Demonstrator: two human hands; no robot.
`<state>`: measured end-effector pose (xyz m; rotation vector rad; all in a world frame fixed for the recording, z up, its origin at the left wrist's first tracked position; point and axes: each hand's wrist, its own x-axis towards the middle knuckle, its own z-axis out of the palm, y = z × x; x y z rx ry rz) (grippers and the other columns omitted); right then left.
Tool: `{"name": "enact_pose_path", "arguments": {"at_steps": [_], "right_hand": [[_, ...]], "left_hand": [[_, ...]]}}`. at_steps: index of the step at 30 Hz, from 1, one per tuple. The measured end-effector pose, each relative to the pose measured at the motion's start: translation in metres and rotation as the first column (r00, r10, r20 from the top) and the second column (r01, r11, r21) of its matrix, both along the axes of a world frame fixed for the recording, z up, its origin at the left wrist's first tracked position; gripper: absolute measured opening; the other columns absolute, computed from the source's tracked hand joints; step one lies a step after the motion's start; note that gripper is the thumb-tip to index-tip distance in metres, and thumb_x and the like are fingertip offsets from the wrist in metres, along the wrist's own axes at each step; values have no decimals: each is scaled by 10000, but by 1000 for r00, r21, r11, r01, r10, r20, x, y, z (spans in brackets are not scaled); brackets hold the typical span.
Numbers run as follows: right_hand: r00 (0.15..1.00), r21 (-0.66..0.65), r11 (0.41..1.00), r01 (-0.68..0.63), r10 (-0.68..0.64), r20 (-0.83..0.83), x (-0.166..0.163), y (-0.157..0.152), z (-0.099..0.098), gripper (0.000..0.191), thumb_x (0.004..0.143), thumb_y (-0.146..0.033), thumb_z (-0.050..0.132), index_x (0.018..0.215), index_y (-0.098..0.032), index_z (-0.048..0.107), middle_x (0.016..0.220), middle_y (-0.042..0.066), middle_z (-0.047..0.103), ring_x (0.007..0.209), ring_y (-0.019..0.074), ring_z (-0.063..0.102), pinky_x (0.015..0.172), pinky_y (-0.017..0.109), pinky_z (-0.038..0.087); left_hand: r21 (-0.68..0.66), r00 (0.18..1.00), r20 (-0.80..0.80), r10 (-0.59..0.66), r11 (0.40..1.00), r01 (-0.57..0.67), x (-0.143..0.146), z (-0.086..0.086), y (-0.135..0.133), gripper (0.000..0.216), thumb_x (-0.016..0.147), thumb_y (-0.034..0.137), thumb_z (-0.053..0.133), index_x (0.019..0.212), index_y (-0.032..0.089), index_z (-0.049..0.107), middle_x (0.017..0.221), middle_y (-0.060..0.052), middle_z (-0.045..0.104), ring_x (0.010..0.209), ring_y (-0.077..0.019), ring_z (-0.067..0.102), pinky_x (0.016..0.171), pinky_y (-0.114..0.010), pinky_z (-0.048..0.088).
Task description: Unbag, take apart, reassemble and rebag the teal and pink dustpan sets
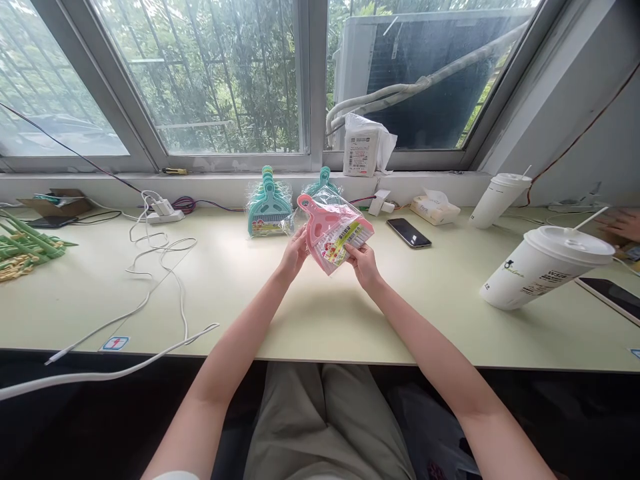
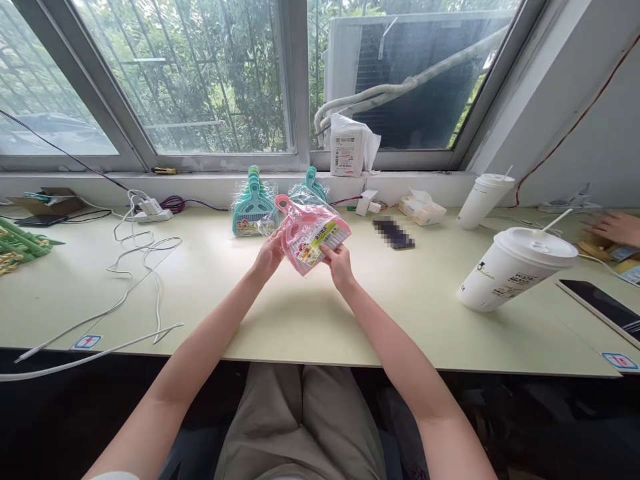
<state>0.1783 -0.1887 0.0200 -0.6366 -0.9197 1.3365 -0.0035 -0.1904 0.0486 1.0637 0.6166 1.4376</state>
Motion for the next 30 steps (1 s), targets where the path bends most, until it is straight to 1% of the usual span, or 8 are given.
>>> {"name": "enact_pose_path", "arguments": {"at_steps": [5, 8, 11, 17, 21, 26, 28, 30], "right_hand": [[999, -4, 999, 37, -37, -26, -7, -4, -2, 332, 653, -312, 777, 924, -179, 638, 1016, 57, 701, 915, 211, 668, 816, 380, 573], [997, 5, 998, 67, -66, -49, -10, -5, -3, 356, 661, -319, 768, 959, -183, 628, 1037, 55, 693, 950, 212, 661, 834, 378, 569], [993, 5, 995, 101, -100, -63, -9, -5, -2, 393, 645, -325, 777, 975, -185, 617, 1049, 55, 688, 968, 213, 656, 841, 374, 567], [989, -7, 991, 135, -135, -60, -6, -5, 3, 398, 620, -339, 787, 943, -193, 606, 1013, 44, 691, 946, 209, 659, 830, 365, 570], [990, 8, 990, 139, -139, -28, -6, -6, 4, 402, 638, -360, 769, 966, -197, 601, 1059, 56, 681, 985, 216, 649, 833, 368, 568], [989, 13, 990, 143, -143, -25, -7, -6, 2, 413, 643, -366, 769, 982, -203, 598, 1081, 60, 673, 997, 218, 647, 840, 374, 569], [991, 4, 991, 133, -133, -27, -8, -6, 1, 414, 640, -369, 772, 978, -202, 600, 1078, 62, 673, 995, 221, 648, 841, 379, 569], [991, -6, 991, 132, -132, -32, -8, -6, 0, 417, 633, -366, 776, 973, -202, 600, 1074, 61, 673, 998, 223, 646, 841, 380, 569]], "left_hand": [[-35, 996, 63, 56, 998, -53, 4, 0, -5, 604, 810, 366, 660, 1364, 267, 444, 1195, -42, 645, 1068, -209, 615, 903, -344, 492], [-6, 999, 45, -2, 1000, 2, 11, 0, -11, 759, 787, 285, 694, 1442, 283, 310, 1273, -60, 603, 1171, -227, 565, 1019, -404, 429], [2, 997, 29, -72, 997, 72, 20, -2, -16, 877, 748, 224, 728, 1471, 291, 235, 1317, -73, 572, 1257, -251, 497, 1090, -449, 357], [-13, 996, -76, -38, 999, 38, 24, -10, -13, 1023, 642, 189, 804, 1470, 293, 212, 1307, -97, 566, 1223, -291, 520, 1072, -505, 369], [11, 993, -120, -4, 1000, 5, 24, -15, -8, 1016, 630, 210, 803, 1460, 272, 221, 1276, -102, 575, 1183, -288, 545, 1029, -486, 418], [70, 981, -102, 163, 985, -156, 34, -23, -12, 963, 741, 287, 712, 1481, 265, 96, 1322, -116, 527, 1214, -271, 517, 1028, -446, 409], [111, 961, -144, 237, 969, -223, 39, -25, -17, 926, 797, 322, 659, 1485, 279, 42, 1371, -120, 484, 1267, -262, 470, 1059, -430, 374], [172, 918, -227, 326, 941, -292, 43, -24, -24, 924, 827, 344, 627, 1487, 308, -19, 1466, -117, 377, 1357, -263, 358, 1102, -439, 309]]}}
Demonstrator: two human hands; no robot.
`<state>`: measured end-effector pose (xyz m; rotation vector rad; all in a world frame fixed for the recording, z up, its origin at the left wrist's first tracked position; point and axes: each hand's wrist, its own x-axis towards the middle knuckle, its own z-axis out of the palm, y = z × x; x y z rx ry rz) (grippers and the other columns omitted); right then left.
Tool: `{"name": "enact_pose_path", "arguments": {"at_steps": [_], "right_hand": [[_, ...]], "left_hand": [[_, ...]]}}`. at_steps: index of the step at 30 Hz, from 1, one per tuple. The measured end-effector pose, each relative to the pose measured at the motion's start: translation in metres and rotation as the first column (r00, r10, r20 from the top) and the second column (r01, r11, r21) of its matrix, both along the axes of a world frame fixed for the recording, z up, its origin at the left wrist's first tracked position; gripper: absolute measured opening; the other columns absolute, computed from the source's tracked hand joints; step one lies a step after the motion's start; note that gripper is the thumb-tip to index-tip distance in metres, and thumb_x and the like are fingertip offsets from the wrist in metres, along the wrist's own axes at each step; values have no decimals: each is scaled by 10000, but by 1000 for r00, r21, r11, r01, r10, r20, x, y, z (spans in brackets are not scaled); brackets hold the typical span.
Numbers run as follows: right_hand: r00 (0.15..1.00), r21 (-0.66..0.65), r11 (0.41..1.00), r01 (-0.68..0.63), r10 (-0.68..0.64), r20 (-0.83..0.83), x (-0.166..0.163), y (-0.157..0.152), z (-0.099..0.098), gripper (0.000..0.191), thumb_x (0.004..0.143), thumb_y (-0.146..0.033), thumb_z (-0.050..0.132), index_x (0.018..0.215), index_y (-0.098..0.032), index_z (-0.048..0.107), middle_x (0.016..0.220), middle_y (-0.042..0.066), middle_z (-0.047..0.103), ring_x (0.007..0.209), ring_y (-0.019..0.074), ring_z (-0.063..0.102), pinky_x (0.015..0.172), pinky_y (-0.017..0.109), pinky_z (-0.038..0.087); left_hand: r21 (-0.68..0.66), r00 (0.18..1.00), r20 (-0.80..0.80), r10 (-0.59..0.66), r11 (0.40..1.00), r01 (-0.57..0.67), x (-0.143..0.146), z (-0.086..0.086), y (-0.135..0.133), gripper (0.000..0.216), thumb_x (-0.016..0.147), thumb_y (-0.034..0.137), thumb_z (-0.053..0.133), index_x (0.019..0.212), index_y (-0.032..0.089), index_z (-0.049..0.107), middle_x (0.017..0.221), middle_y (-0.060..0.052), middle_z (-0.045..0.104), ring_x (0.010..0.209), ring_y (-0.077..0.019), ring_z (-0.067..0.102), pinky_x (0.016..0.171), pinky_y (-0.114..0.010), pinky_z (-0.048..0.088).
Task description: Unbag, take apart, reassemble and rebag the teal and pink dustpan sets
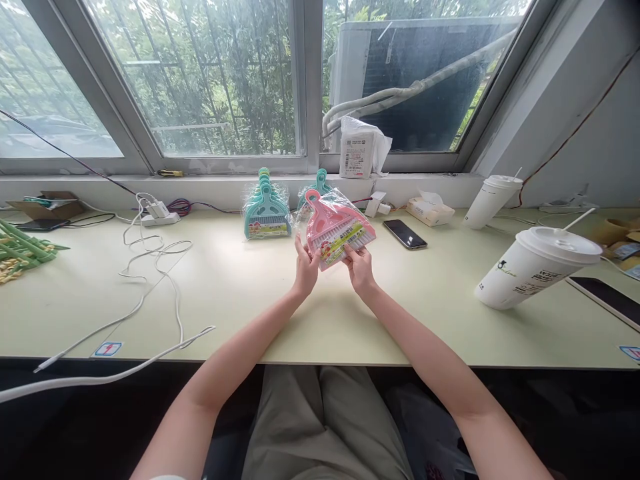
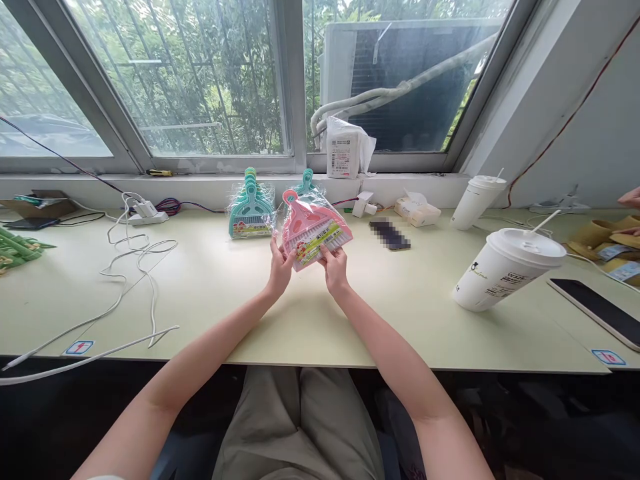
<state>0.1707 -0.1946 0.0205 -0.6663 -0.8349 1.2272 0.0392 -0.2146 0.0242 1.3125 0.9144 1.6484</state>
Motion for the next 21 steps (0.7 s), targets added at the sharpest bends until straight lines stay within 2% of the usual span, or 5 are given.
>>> {"name": "enact_pose_path", "arguments": {"at_steps": [2, 5, 8, 12, 21], "right_hand": [[1000, -5, 1000, 12, -12, -10, 0, 0, 0, 417, 622, -356, 782, 962, -203, 595, 1068, 58, 673, 1002, 222, 641, 840, 376, 568], [999, 6, 999, 34, -33, -17, 1, -1, 1, 402, 623, -344, 778, 948, -206, 586, 1059, 54, 672, 1004, 215, 637, 839, 367, 566], [999, 22, 999, 48, -48, -4, 2, 0, 2, 380, 639, -347, 764, 945, -211, 584, 1058, 51, 669, 1001, 209, 637, 834, 361, 565], [998, 12, 998, 57, -57, 3, 2, 1, 1, 379, 638, -348, 763, 944, -212, 585, 1048, 52, 672, 980, 204, 642, 817, 357, 568], [997, 3, 997, 76, -76, -14, 3, 0, 4, 410, 635, -356, 760, 976, -210, 585, 1087, 63, 669, 991, 202, 645, 823, 349, 567]], "left_hand": [[79, 982, -121, 143, 988, -134, 0, 4, -6, 945, 812, 346, 648, 1489, 329, -12, 1562, -87, 185, 1445, -264, 149, 1151, -462, 197], [252, 906, -290, 307, 938, -237, -5, 12, -11, 772, 782, 342, 677, 1445, 318, 280, 1590, -21, 80, 1459, -256, -63, 1176, -486, 51], [306, 875, -410, 258, 943, -134, -11, 17, -9, 376, 833, 365, 601, 1199, 282, 595, 1508, -29, 341, 1456, -262, 93, 1176, -513, 46], [261, 917, -351, 189, 960, -98, -14, 16, -5, 191, 802, 379, 633, 940, 271, 710, 1266, -68, 606, 1357, -290, 349, 1179, -507, 82], [238, 916, -384, 119, 971, -26, -6, 22, -18, 191, 742, 409, 704, 886, 284, 695, 1240, -60, 605, 1329, -290, 367, 1177, -487, 124]]}}
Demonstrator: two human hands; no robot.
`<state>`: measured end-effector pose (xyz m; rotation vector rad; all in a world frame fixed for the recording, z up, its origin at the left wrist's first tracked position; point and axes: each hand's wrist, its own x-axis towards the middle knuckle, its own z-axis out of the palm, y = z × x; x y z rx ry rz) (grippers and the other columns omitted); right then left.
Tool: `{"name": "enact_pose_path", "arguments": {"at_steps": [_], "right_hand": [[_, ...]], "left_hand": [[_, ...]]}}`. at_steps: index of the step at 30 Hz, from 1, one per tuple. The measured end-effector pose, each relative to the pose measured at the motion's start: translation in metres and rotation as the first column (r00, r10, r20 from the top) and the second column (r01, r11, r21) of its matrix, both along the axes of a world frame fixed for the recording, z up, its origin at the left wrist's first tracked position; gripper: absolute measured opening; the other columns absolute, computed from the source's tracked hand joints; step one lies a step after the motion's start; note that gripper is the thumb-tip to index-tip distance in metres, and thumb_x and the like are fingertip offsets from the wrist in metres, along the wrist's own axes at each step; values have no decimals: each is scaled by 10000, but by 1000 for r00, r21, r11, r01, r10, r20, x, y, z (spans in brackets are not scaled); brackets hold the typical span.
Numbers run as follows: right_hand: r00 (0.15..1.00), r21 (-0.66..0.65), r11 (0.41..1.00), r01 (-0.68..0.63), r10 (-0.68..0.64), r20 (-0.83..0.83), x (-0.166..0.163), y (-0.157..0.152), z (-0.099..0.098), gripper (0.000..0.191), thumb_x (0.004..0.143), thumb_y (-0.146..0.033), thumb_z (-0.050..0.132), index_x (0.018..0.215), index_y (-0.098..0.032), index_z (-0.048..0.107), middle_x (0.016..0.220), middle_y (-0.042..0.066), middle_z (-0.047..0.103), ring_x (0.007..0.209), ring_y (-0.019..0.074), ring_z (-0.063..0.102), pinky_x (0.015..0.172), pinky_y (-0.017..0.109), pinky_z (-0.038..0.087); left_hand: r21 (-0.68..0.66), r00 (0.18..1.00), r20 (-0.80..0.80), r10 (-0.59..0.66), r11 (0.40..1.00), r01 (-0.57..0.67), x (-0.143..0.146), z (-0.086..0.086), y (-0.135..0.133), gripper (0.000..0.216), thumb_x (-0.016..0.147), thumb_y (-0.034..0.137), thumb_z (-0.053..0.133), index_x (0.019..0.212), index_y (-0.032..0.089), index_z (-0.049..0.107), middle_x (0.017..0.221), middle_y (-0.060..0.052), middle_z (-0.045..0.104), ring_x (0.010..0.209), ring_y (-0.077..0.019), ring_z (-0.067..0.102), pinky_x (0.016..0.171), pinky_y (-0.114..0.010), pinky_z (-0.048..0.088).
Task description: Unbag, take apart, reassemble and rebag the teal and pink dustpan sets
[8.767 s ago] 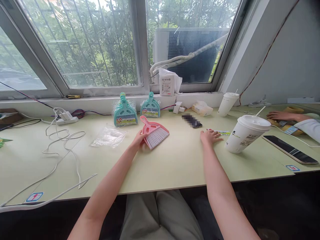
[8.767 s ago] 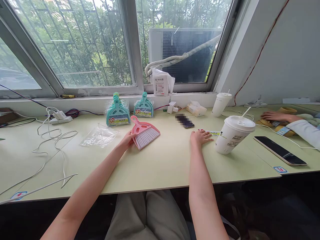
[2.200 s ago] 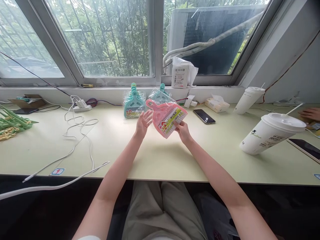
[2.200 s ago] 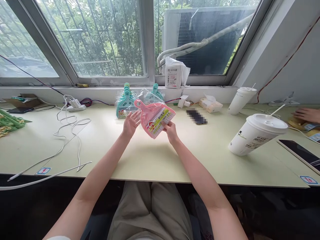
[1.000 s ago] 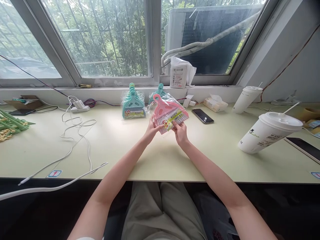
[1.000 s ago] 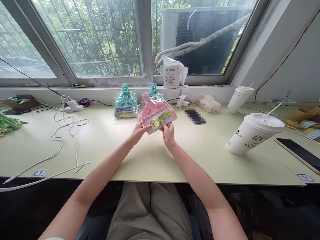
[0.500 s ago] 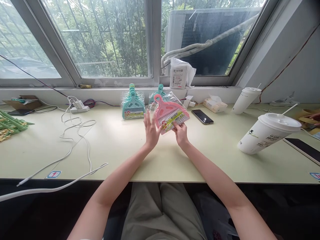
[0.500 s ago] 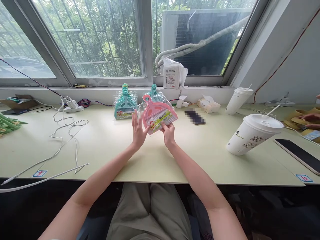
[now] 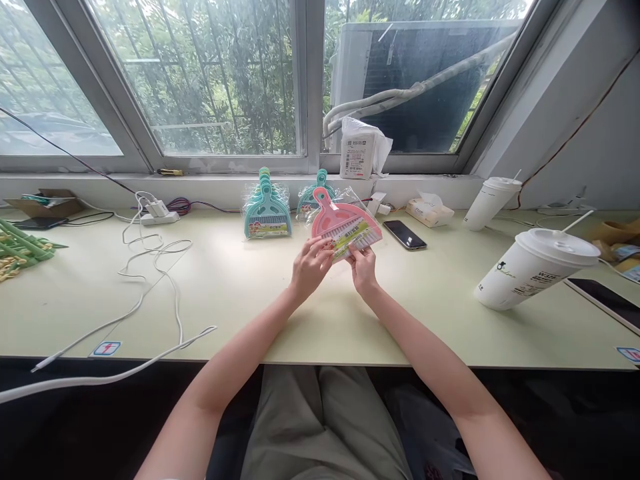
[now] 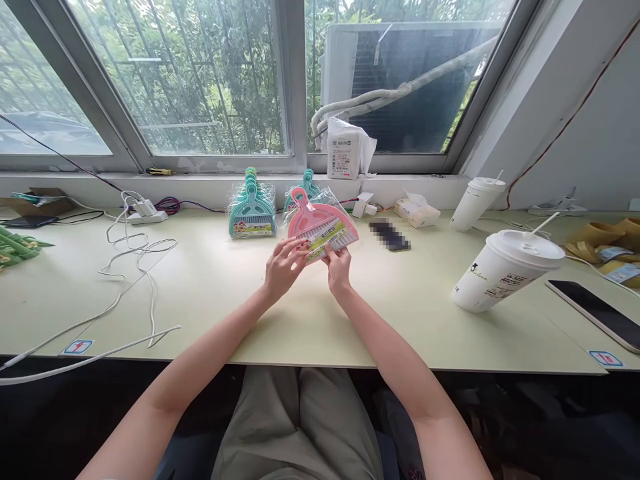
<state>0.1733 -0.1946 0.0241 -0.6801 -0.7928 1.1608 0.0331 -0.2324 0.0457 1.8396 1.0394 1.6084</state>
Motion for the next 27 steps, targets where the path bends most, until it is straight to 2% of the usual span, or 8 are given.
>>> {"name": "enact_pose_path", "arguments": {"at_steps": [2, 4, 7, 10, 15, 19, 22, 27], "right_hand": [[1000, 4, 1000, 0, 0, -3, 1, 0, 1, 412, 639, -349, 758, 986, -211, 586, 1101, 63, 664, 1000, 201, 643, 832, 349, 566], [1000, 10, 1000, -5, 5, -9, 1, -1, 2, 407, 644, -345, 756, 990, -212, 587, 1116, 63, 658, 1004, 199, 641, 838, 350, 565], [999, 25, 999, -33, 33, 1, -1, -2, 1, 403, 654, -355, 750, 997, -216, 590, 1124, 64, 656, 1009, 201, 638, 835, 354, 566], [998, 30, 998, -55, 55, 12, -3, -2, -1, 396, 658, -362, 745, 995, -214, 598, 1109, 66, 663, 1015, 206, 634, 836, 357, 565], [1000, 30, 999, -22, 22, 19, -1, 0, -2, 372, 680, -339, 714, 1013, -221, 600, 1096, 56, 665, 1005, 208, 643, 839, 370, 566], [999, 34, 999, -34, 34, 10, -2, -1, -1, 355, 696, -338, 697, 1016, -226, 593, 1103, 52, 662, 1004, 200, 646, 849, 358, 565], [998, 17, 998, -55, 55, -14, -5, -3, 0, 342, 698, -328, 692, 1008, -231, 585, 1106, 40, 660, 986, 189, 651, 854, 349, 564], [992, -33, 992, -125, 125, -7, -1, -1, 0, 280, 686, -272, 659, 950, -229, 575, 972, 7, 688, 883, 178, 674, 841, 361, 568]], "left_hand": [[30, 991, 76, 106, 994, -108, 1, 2, 0, 420, 719, 423, 728, 1105, 292, 627, 1444, -44, 421, 1408, -280, 232, 1174, -473, 135], [-2, 953, 250, 170, 984, -176, -3, 4, 5, 716, 714, 437, 737, 1344, 319, 417, 1553, -38, 213, 1437, -270, 162, 1161, -464, 176], [-150, 882, 471, 10, 986, 69, -9, 4, 19, 843, 765, 460, 689, 1441, 339, 200, 1549, -73, 225, 1387, -265, 307, 1106, -441, 305], [-272, 794, 577, -190, 872, 407, -7, -3, 27, 728, 782, 462, 667, 1397, 275, 325, 1411, -94, 465, 1283, -279, 460, 1040, -434, 402], [-343, 720, 653, -237, 755, 559, 10, -15, 23, 578, 778, 406, 678, 1297, 259, 473, 1318, -57, 569, 1219, -261, 527, 1015, -429, 441], [-293, 732, 623, -275, 786, 544, 6, -14, 24, 514, 748, 353, 694, 1222, 206, 561, 1255, -77, 617, 1206, -273, 535, 1022, -429, 417], [-312, 791, 574, -212, 837, 450, -1, -16, 31, 486, 674, 324, 729, 1113, 145, 622, 1134, -105, 674, 1121, -295, 585, 979, -435, 432], [-349, 845, 516, -140, 866, 357, -6, -23, 37, 488, 648, 358, 742, 1081, 165, 624, 1087, -93, 690, 1052, -292, 614, 915, -427, 463]]}}
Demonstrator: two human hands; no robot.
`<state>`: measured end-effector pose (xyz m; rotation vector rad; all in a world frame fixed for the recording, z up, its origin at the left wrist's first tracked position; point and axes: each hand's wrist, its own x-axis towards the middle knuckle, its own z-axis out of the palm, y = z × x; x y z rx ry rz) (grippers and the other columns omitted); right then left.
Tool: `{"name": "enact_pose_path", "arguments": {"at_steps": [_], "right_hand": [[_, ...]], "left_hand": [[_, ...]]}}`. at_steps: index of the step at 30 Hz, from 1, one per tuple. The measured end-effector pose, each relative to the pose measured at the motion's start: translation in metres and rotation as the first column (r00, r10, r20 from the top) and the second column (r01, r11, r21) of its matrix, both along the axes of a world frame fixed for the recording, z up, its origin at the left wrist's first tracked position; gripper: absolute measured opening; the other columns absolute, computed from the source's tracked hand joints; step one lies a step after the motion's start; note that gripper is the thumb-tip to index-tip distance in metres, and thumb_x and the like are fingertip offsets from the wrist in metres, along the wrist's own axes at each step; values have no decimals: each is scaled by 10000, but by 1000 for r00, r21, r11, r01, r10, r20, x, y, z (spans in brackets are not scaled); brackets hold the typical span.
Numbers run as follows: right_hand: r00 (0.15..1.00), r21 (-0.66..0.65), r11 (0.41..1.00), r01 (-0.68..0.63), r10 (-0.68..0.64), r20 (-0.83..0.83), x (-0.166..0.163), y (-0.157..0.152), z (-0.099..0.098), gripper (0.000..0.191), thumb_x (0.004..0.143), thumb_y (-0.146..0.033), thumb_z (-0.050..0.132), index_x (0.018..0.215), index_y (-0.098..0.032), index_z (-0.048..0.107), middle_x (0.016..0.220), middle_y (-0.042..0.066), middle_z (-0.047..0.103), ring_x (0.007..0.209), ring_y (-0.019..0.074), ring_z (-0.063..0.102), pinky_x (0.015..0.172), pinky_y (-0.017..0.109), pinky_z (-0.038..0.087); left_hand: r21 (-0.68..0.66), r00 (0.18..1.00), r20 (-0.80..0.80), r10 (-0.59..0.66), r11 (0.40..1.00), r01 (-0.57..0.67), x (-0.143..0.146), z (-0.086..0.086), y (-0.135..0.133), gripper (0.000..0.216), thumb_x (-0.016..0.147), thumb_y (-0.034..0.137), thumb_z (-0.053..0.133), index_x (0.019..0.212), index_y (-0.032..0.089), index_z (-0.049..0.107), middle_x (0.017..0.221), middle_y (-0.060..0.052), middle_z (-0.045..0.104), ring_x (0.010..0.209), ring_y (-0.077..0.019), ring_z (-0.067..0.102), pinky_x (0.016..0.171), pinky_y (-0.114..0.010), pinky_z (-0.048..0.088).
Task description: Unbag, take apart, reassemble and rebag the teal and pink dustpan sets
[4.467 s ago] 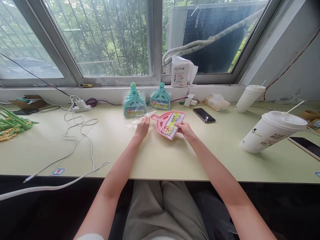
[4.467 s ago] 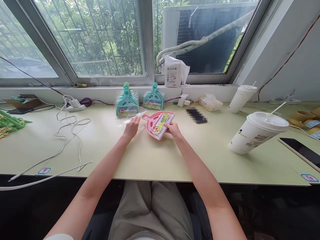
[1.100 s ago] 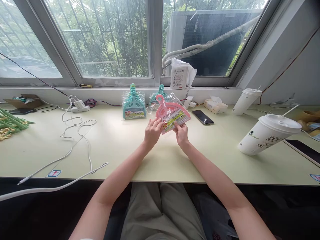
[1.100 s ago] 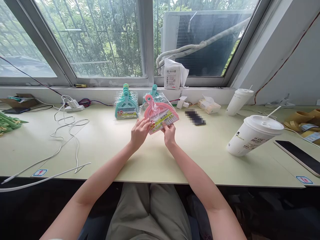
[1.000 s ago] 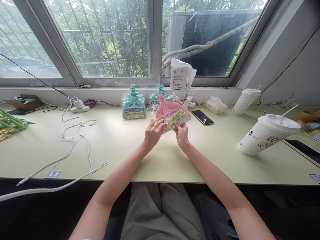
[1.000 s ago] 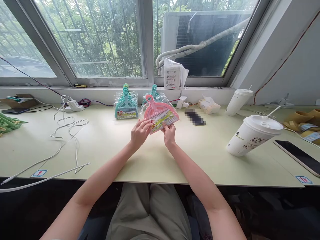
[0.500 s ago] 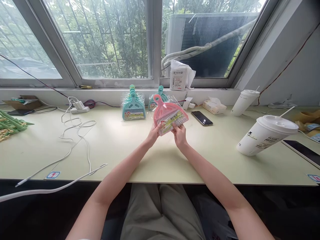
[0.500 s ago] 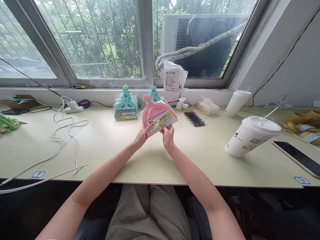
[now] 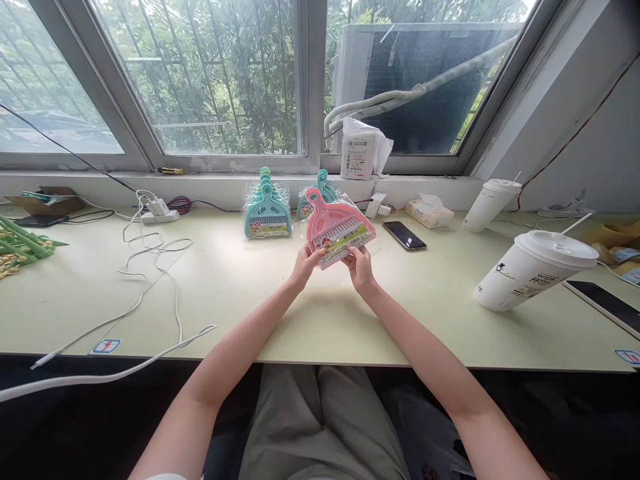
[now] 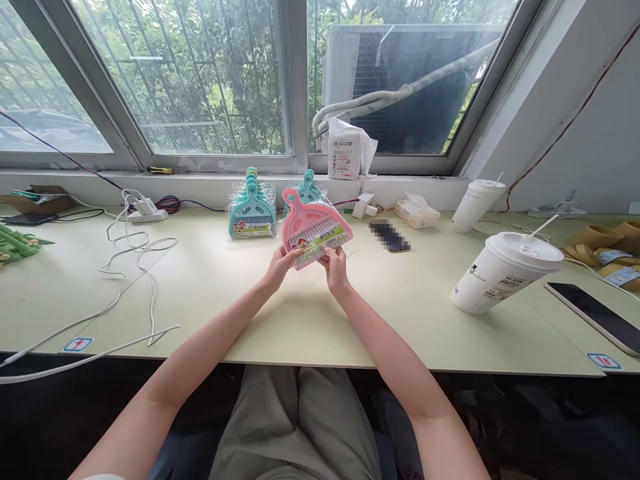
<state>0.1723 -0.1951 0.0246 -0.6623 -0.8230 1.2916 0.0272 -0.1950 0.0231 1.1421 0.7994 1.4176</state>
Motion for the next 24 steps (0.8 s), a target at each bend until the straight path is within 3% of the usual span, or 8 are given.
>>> {"name": "enact_pose_path", "arguments": {"at_steps": [8, 13, 15, 17, 19, 21, 24], "right_hand": [[1000, -7, 1000, -28, 28, -1, 4, 7, -2, 253, 683, -220, 642, 930, -216, 588, 911, -9, 700, 801, 148, 673, 806, 319, 573], [941, -80, 969, -235, 247, 233, 22, 15, 7, 225, 771, -288, 595, 976, -194, 595, 943, 42, 717, 799, 173, 694, 771, 329, 575], [855, -99, 950, -295, 309, 417, 35, 19, 8, 256, 820, -331, 557, 1017, -175, 605, 931, 78, 722, 808, 196, 703, 774, 351, 569], [762, -44, 972, -233, 210, 613, 46, 22, 7, 261, 854, -332, 512, 1014, -156, 620, 883, 97, 719, 777, 208, 704, 754, 364, 565], [629, 135, 988, -71, -61, 775, 55, 25, 4, 243, 874, -262, 455, 1012, -161, 628, 909, 98, 708, 766, 206, 696, 740, 369, 556], [398, 377, 925, 37, -360, 844, 60, 26, 0, 304, 859, -157, 417, 1084, -196, 617, 1098, 98, 668, 897, 222, 673, 777, 381, 534], [56, 586, 808, -57, -583, 810, 62, 29, -7, 507, 803, -85, 480, 1271, -274, 525, 1371, 68, 509, 1156, 267, 544, 884, 425, 474]], "left_hand": [[18, 1000, -9, -21, 1000, 21, 2, 3, -3, 542, 647, 343, 748, 1132, 160, 587, 1117, -108, 681, 1117, -313, 585, 922, -430, 477], [7, 998, -11, -61, 998, 61, -8, 9, 2, 578, 677, 297, 686, 1208, 131, 529, 1147, -133, 658, 992, -306, 641, 815, -448, 547], [12, 996, 10, -93, 996, 93, -17, 11, 5, 565, 706, 274, 640, 1234, 125, 502, 1177, -141, 636, 954, -293, 652, 783, -467, 566], [10, 994, 34, -101, 995, 101, -28, 12, 8, 561, 726, 242, 603, 1260, 134, 473, 1208, -136, 615, 957, -275, 651, 786, -474, 577], [-30, 996, 54, -77, 996, 79, -37, 11, 12, 580, 735, 213, 578, 1295, 152, 438, 1215, -124, 607, 961, -260, 651, 780, -464, 587], [-109, 997, 72, -11, 994, 19, -43, 9, 16, 594, 738, 197, 559, 1314, 154, 418, 1194, -117, 617, 944, -248, 656, 746, -430, 602], [-231, 993, 99, 63, 972, -39, -49, 4, 22, 550, 740, 181, 542, 1279, 112, 458, 1163, -123, 635, 921, -226, 659, 702, -353, 611]]}}
